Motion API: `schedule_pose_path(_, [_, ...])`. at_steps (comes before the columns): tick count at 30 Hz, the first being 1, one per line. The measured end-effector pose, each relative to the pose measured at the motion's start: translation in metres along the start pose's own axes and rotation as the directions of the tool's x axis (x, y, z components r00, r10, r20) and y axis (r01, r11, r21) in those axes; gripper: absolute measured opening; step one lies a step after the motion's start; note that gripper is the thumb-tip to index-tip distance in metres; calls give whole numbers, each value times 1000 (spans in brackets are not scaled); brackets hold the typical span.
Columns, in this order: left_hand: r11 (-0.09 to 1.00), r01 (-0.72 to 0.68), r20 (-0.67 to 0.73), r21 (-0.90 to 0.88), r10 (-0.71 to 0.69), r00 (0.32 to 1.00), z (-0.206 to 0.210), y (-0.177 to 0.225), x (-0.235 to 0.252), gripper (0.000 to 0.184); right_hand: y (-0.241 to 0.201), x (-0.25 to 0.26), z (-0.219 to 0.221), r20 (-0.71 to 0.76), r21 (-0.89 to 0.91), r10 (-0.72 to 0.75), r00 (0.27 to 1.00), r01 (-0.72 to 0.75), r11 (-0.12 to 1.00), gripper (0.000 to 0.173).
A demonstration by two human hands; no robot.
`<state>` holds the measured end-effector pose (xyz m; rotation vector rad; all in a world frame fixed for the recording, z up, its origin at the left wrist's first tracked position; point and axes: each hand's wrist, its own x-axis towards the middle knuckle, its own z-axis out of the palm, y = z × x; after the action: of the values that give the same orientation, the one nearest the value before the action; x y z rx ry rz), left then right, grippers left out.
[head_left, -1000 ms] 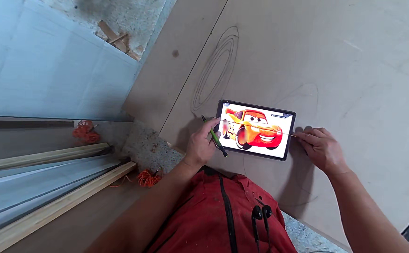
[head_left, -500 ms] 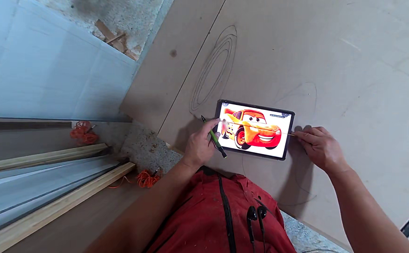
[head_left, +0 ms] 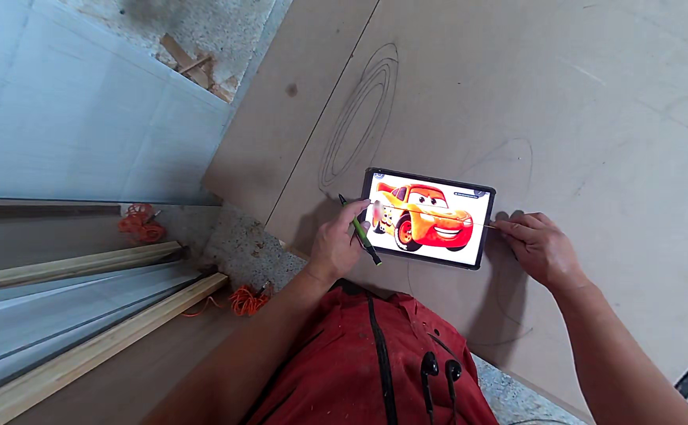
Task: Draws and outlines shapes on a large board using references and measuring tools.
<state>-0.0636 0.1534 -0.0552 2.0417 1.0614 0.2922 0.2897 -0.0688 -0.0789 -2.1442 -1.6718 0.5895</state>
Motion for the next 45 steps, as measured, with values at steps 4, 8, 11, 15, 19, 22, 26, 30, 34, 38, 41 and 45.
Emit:
schedule_pose_path(4, [1000,11,8,10,-12,1000,-1,2,0,39,0,0,1,3,2,3,1000,-3,1000,28])
schedule_pose_path(8, [1000,9,3,3,-9,1000,0,1,0,39,0,0,0,3,-1,-1,1000,1,1000,28])
schedule_pose_path(11, [1000,8,4,6,-8,1000,-1,1,0,38,0,0,1,-1,-4,-2,1000,2,1000,28])
schedule_pose_path(15, [1000,16,8,-4,-16,1000,0,1,0,39,0,0,1,1,-11,3,1000,-3,1000,28])
schedule_pose_path(19, [1000,9,7,-10,-9,1000,0,0,3,40,2,2,1,-4,-4,1,1000,-1,1000,29])
schedule_pose_path(22, [1000,26,17,5,-26,1000,0,4,12,42,5,10,-2,-6,1,5,1000,-5,1000,29])
schedule_pose_path(26, [998,53,32,35,-54,998,-2,13,24,41,5,19,-7,-6,3,1,1000,-1,1000,28])
schedule_pose_path(30, [996,75,28,38,-76,997,-2,16,26,38,6,21,-7,-4,10,1,1000,-1,1000,27])
schedule_pose_path(34, [996,88,23,23,-88,996,-2,16,27,38,6,21,-8,6,14,2,1000,-2,1000,27])
schedule_pose_path(38, [996,84,14,20,-84,996,-2,17,27,36,5,21,-7,10,11,4,1000,-5,1000,27])
schedule_pose_path(41, [997,78,7,14,-78,997,-2,18,28,36,5,21,-8,9,9,3,1000,-3,1000,27])
schedule_pose_path(45, [998,66,9,20,-67,998,-2,18,28,36,5,21,-8,3,10,-1,1000,1,1000,27])
